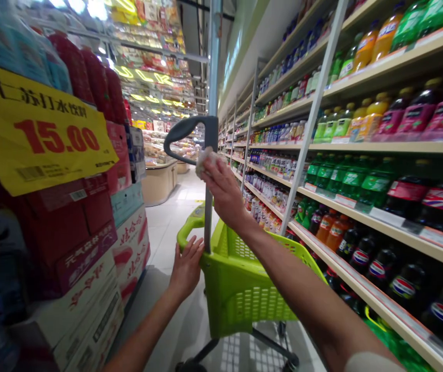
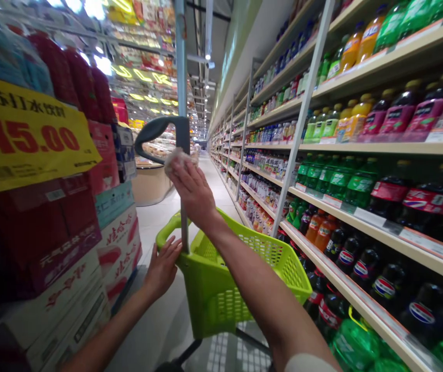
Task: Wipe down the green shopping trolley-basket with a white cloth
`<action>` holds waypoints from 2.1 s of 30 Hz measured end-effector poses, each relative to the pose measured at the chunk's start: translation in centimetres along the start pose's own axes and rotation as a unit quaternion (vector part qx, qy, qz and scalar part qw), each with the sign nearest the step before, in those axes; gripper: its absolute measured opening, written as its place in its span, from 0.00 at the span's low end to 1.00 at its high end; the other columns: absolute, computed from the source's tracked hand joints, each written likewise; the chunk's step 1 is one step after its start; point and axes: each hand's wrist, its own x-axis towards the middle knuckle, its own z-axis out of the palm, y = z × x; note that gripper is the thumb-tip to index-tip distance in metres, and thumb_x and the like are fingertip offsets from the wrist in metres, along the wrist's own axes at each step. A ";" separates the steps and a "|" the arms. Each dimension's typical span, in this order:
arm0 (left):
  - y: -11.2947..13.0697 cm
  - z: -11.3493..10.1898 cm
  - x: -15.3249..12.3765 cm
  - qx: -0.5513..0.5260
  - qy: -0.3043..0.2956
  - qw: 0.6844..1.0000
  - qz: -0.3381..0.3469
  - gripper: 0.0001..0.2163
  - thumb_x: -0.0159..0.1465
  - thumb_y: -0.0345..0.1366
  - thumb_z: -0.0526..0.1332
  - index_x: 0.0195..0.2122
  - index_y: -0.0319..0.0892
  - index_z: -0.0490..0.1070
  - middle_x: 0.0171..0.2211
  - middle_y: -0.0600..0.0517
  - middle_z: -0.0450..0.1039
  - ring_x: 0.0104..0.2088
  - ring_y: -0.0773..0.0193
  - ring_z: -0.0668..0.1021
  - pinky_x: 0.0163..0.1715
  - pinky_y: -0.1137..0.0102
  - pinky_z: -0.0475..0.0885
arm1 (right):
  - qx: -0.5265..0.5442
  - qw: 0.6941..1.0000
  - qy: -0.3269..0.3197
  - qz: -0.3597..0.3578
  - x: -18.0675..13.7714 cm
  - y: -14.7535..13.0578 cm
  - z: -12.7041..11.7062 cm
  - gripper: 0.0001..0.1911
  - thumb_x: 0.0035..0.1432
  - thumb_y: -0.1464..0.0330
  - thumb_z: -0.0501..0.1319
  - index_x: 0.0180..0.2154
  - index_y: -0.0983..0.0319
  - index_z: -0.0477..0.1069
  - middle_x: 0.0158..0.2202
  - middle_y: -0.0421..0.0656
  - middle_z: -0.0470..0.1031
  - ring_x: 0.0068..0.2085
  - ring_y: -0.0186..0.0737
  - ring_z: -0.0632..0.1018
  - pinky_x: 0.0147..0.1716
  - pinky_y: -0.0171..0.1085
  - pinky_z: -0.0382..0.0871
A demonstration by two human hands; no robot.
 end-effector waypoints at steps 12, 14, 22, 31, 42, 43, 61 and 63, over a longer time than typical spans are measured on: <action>1.3 0.3 -0.1 -0.024 -0.010 1.000 0.008 0.28 0.49 0.21 0.47 0.52 0.43 0.63 0.54 0.49 0.64 0.57 0.57 0.61 0.58 0.50 0.47 | -0.027 0.982 -0.160 -0.095 -7.7 0.4 -0.2 0.20 0.60 0.76 0.46 0.53 0.65 0.60 0.56 0.44 0.62 0.61 0.41 0.51 0.59 0.46 0.50; 1.5 0.3 -0.1 -0.024 -0.011 1.000 0.011 0.28 0.50 0.21 0.47 0.52 0.43 0.62 0.54 0.49 0.63 0.58 0.57 0.60 0.58 0.50 0.47 | -0.023 0.991 -0.123 -0.049 -5.7 1.0 -0.3 0.21 0.59 0.77 0.46 0.53 0.64 0.60 0.57 0.44 0.60 0.62 0.41 0.49 0.60 0.47 0.48; -1.1 -0.3 -0.9 -0.060 0.038 0.996 0.051 0.20 0.55 0.23 0.46 0.45 0.41 0.68 0.50 0.48 0.68 0.55 0.62 0.65 0.57 0.59 0.56 | 0.015 0.971 -0.211 -0.112 -15.2 -2.4 0.0 0.18 0.60 0.74 0.47 0.50 0.66 0.64 0.52 0.45 0.67 0.61 0.40 0.50 0.58 0.44 0.55; -2.9 -1.3 0.2 -0.009 0.005 1.000 -0.030 0.19 0.56 0.27 0.48 0.49 0.42 0.63 0.55 0.46 0.62 0.57 0.56 0.61 0.55 0.52 0.52 | 0.026 0.985 -0.141 0.093 -19.7 -4.6 1.4 0.21 0.56 0.78 0.46 0.50 0.64 0.65 0.52 0.48 0.66 0.60 0.39 0.55 0.55 0.44 0.60; 4.5 0.6 0.2 -0.029 0.037 0.992 0.118 0.21 0.57 0.28 0.48 0.54 0.36 0.60 0.56 0.45 0.61 0.58 0.60 0.59 0.58 0.61 0.49 | 0.016 0.953 -0.141 0.267 -22.6 -5.8 1.2 0.26 0.51 0.80 0.47 0.53 0.66 0.62 0.55 0.50 0.63 0.59 0.41 0.59 0.56 0.47 0.56; 4.9 0.8 0.2 -0.021 0.017 0.993 0.115 0.22 0.57 0.28 0.48 0.54 0.36 0.59 0.56 0.45 0.60 0.59 0.60 0.58 0.58 0.61 0.49 | 0.014 0.954 -0.144 0.263 -22.8 -5.6 1.1 0.27 0.50 0.81 0.47 0.53 0.66 0.62 0.55 0.50 0.63 0.59 0.41 0.58 0.57 0.46 0.55; 8.9 3.3 -0.1 0.037 -0.126 0.990 0.046 0.24 0.55 0.33 0.51 0.55 0.36 0.59 0.58 0.48 0.56 0.60 0.56 0.54 0.59 0.54 0.40 | -0.151 0.893 -0.160 0.393 -32.6 -1.0 -6.9 0.28 0.48 0.83 0.43 0.49 0.66 0.67 0.53 0.50 0.65 0.58 0.41 0.58 0.56 0.47 0.54; 10.2 3.9 0.1 0.031 -0.137 0.989 0.056 0.24 0.55 0.33 0.51 0.55 0.36 0.59 0.59 0.47 0.55 0.61 0.56 0.52 0.59 0.53 0.41 | -0.151 0.893 -0.160 0.392 -32.6 -1.1 -6.8 0.28 0.49 0.82 0.42 0.49 0.66 0.66 0.53 0.50 0.65 0.58 0.42 0.58 0.55 0.48 0.54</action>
